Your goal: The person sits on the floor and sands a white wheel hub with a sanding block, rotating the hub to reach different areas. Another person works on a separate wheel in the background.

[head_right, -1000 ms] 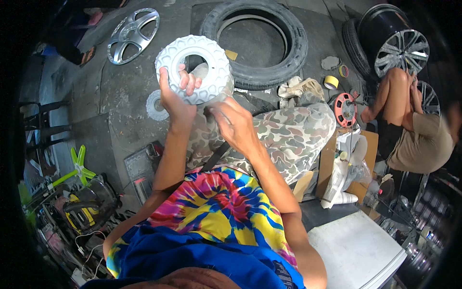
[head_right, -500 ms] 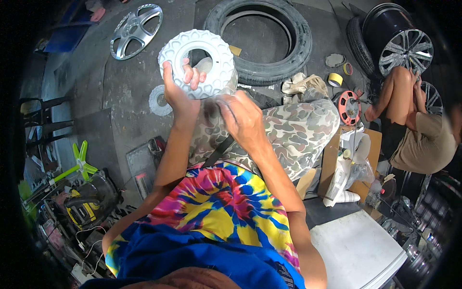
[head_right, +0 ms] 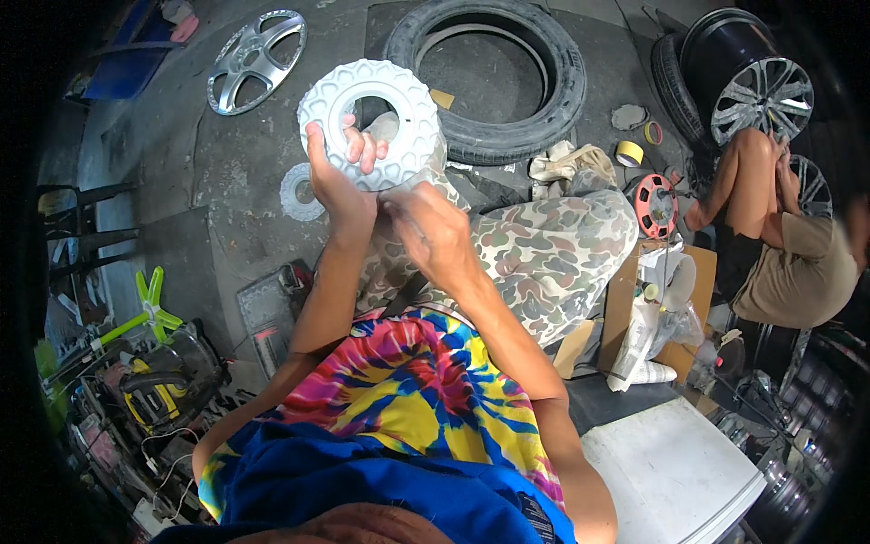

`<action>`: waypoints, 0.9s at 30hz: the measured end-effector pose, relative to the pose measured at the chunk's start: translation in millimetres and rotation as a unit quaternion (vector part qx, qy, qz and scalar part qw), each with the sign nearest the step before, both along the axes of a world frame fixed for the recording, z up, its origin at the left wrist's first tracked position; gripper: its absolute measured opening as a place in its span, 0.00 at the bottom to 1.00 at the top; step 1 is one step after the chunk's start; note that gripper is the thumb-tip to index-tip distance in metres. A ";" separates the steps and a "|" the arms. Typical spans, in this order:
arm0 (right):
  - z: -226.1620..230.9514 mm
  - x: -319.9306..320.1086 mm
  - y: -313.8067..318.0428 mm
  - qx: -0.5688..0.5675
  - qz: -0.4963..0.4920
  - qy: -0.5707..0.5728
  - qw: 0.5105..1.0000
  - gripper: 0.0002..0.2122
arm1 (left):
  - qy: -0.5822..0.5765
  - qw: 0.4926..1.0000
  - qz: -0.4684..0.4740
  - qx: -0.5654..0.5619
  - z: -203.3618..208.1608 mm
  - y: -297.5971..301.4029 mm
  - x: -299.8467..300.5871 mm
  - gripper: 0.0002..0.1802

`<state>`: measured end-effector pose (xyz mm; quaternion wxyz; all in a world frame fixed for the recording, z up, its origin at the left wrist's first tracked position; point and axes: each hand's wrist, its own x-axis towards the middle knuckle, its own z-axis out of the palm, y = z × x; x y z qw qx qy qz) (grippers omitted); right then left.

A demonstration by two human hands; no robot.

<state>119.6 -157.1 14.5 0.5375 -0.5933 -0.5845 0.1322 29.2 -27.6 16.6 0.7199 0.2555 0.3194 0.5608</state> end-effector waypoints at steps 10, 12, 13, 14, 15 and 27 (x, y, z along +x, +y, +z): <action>11.1 10.4 6.3 -0.034 0.022 -0.149 0.988 0.15 | 0.007 1.000 0.010 0.009 -3.0 -1.1 6.7 0.33; 16.6 16.9 3.8 -0.055 0.047 -0.159 0.985 0.15 | 0.004 1.000 0.010 0.016 -4.2 -1.7 6.1 0.33; 16.9 21.9 0.1 -0.065 0.063 -0.154 0.984 0.15 | 0.002 1.000 0.010 0.019 -4.8 -1.9 5.8 0.33; 16.3 25.7 -1.8 -0.074 0.080 -0.150 0.983 0.15 | -0.005 1.000 0.012 0.015 -5.1 -0.9 5.7 0.33; 12.2 26.8 -3.8 -0.057 0.058 -0.130 0.988 0.15 | -0.013 1.000 0.014 0.010 -5.5 0.3 5.2 0.33; -6.9 16.0 -7.0 -0.021 -0.035 -0.155 0.987 0.20 | -0.005 1.000 -0.021 0.021 -9.2 -2.1 3.8 0.35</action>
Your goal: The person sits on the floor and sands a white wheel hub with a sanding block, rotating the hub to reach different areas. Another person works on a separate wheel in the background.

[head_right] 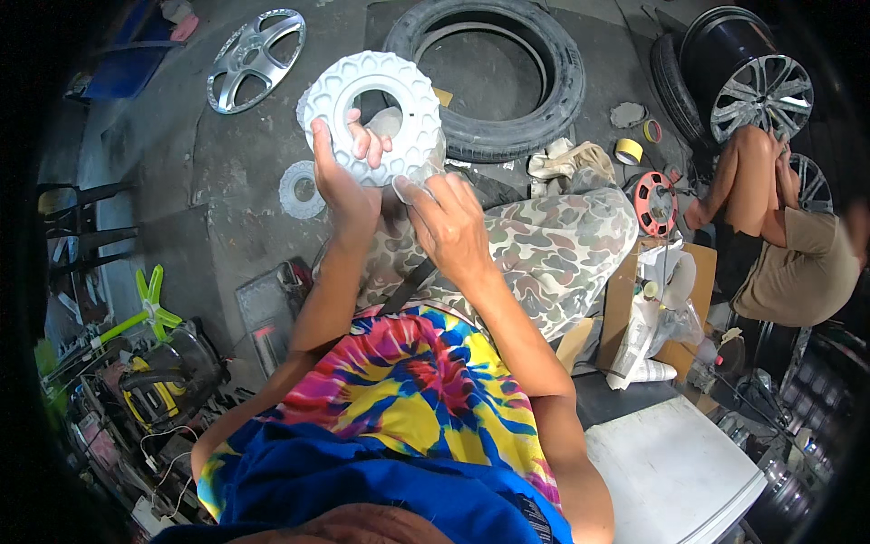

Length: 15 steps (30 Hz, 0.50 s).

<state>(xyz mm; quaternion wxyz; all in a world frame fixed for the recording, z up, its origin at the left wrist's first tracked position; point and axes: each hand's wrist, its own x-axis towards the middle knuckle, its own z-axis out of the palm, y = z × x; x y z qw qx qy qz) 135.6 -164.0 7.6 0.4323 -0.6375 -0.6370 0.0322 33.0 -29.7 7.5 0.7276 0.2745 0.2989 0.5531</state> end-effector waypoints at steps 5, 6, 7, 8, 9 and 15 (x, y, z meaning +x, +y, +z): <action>0.1 25.8 14.4 -0.006 -0.047 -0.083 0.995 0.18 | -0.137 0.983 -0.121 -0.032 14.2 11.5 -18.0 0.47; 0.1 29.5 16.9 -0.003 -0.058 -0.087 0.995 0.18 | -0.145 0.976 -0.150 -0.054 16.4 15.4 -23.2 0.47; -0.3 31.7 17.5 -0.006 -0.061 -0.086 0.994 0.18 | -0.153 0.969 -0.179 -0.076 19.1 18.6 -27.8 0.48; -0.7 31.4 17.7 -0.001 -0.057 -0.079 0.995 0.17 | -0.161 0.961 -0.204 -0.098 22.1 20.0 -32.0 0.48; -1.1 30.7 17.5 0.004 -0.053 -0.071 0.996 0.17 | -0.148 0.960 -0.227 -0.063 15.2 25.4 -32.3 0.46; 2.9 19.9 2.0 -0.002 -0.014 0.031 0.999 0.15 | -0.175 0.954 -0.238 -0.042 5.9 31.4 -30.3 0.38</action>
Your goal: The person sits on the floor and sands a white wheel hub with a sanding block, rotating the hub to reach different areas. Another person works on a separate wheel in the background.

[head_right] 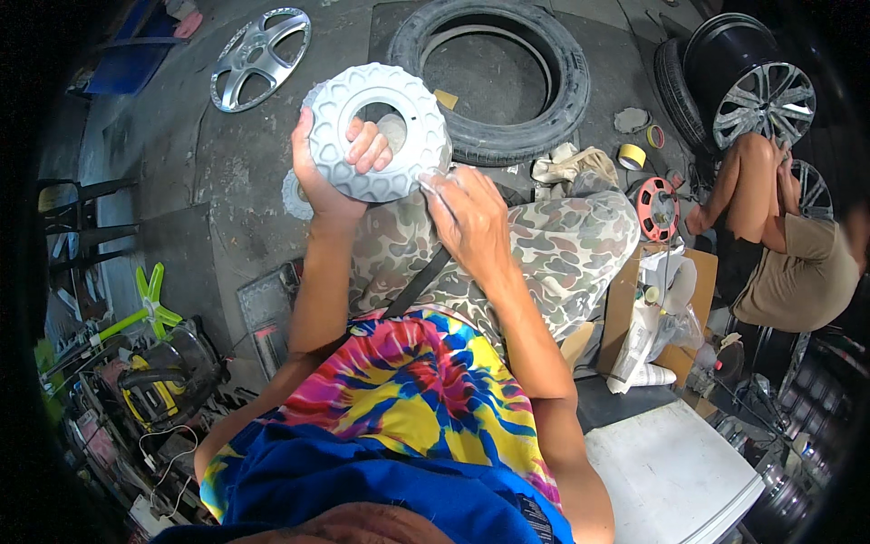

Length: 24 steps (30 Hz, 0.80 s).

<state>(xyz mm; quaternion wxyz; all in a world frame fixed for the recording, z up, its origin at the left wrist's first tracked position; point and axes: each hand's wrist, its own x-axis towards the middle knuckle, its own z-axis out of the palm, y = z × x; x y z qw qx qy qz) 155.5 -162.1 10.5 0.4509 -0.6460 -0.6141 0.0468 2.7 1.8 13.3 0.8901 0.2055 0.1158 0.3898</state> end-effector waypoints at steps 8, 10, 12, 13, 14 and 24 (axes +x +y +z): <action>13.5 -18.3 5.2 0.033 0.027 0.004 0.999 0.16 | -0.001 0.997 0.065 -0.052 1.0 -1.2 16.0 0.37; 14.4 -26.8 6.5 0.032 0.019 0.034 0.999 0.15 | 0.005 0.994 0.083 -0.068 0.9 -2.3 18.4 0.38; 15.3 -29.3 8.1 0.026 0.016 0.078 0.996 0.14 | 0.006 0.994 0.086 -0.073 0.8 -2.6 18.9 0.38; 15.9 -29.1 8.4 0.023 0.014 0.101 0.995 0.13 | 0.007 0.993 0.087 -0.076 0.6 -2.8 19.4 0.38; 17.2 -26.0 7.8 0.015 0.043 0.103 0.994 0.13 | 0.010 0.994 0.088 -0.070 1.0 -2.8 19.5 0.37; 29.9 -4.2 4.8 0.018 0.092 -0.025 0.995 0.16 | 0.015 0.996 0.068 -0.063 0.6 -0.2 20.5 0.36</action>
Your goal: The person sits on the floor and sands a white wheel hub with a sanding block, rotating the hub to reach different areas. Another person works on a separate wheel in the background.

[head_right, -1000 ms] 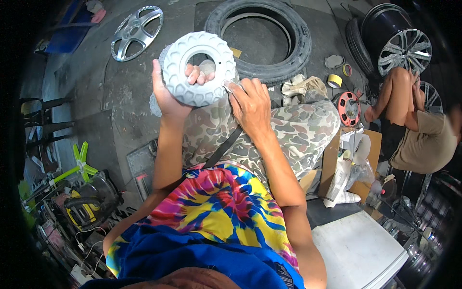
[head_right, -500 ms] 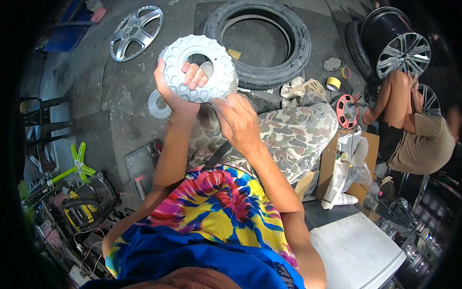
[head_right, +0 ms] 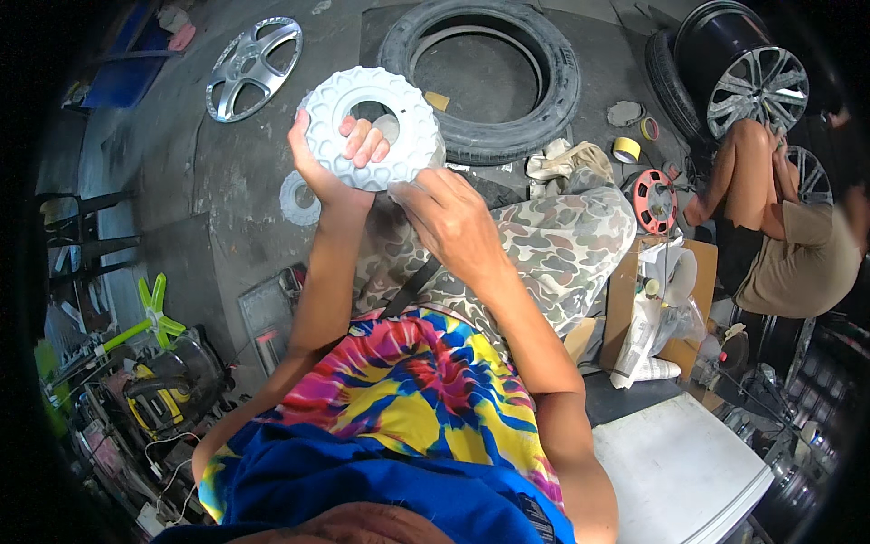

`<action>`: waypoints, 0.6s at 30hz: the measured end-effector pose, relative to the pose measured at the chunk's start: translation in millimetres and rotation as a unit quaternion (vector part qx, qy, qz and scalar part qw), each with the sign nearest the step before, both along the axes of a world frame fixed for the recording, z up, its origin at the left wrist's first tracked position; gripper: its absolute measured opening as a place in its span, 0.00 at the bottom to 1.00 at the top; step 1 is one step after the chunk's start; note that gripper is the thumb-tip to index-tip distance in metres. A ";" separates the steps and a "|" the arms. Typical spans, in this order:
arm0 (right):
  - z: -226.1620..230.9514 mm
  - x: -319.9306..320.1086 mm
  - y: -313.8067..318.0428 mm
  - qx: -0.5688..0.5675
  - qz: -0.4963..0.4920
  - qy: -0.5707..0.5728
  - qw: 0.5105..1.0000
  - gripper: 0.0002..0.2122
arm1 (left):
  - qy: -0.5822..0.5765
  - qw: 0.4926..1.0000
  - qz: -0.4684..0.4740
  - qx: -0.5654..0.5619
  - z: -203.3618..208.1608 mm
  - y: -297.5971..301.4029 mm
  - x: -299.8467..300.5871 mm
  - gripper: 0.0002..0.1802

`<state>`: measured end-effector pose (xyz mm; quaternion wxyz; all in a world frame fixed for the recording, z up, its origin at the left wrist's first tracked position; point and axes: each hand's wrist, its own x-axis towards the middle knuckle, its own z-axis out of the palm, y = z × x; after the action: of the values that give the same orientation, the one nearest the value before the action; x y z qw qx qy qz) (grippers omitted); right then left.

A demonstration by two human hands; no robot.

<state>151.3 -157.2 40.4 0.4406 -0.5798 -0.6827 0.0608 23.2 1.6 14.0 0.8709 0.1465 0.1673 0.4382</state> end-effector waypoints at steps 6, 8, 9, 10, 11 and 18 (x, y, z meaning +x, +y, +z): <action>-1.3 2.9 -6.1 -0.077 -0.012 -0.069 0.995 0.19 | 0.022 0.999 0.018 0.019 0.7 -3.4 2.5 0.37; -5.7 9.5 -9.1 -0.088 0.000 -0.053 0.995 0.17 | 0.014 1.000 0.015 0.013 -0.2 -2.0 -0.5 0.36; -7.0 12.6 -9.7 -0.093 0.006 -0.046 0.995 0.16 | 0.005 1.000 0.011 0.003 -1.7 0.3 -3.7 0.36; -6.3 13.8 -12.4 -0.083 -0.008 -0.011 0.996 0.15 | -0.005 1.000 0.007 -0.008 -2.3 1.9 -5.4 0.36; -6.3 13.0 -18.8 -0.077 -0.022 0.026 0.996 0.14 | 0.003 1.000 0.015 -0.010 -1.1 -0.1 -4.3 0.36; -14.8 -21.9 5.2 0.014 -0.073 0.126 0.989 0.14 | 0.035 0.999 0.035 0.002 -1.5 -9.3 -0.6 0.36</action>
<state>129.4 -152.0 25.6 0.5347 -0.6092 -0.5784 0.0915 22.6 -7.8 12.5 0.8483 0.1573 0.2017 0.4636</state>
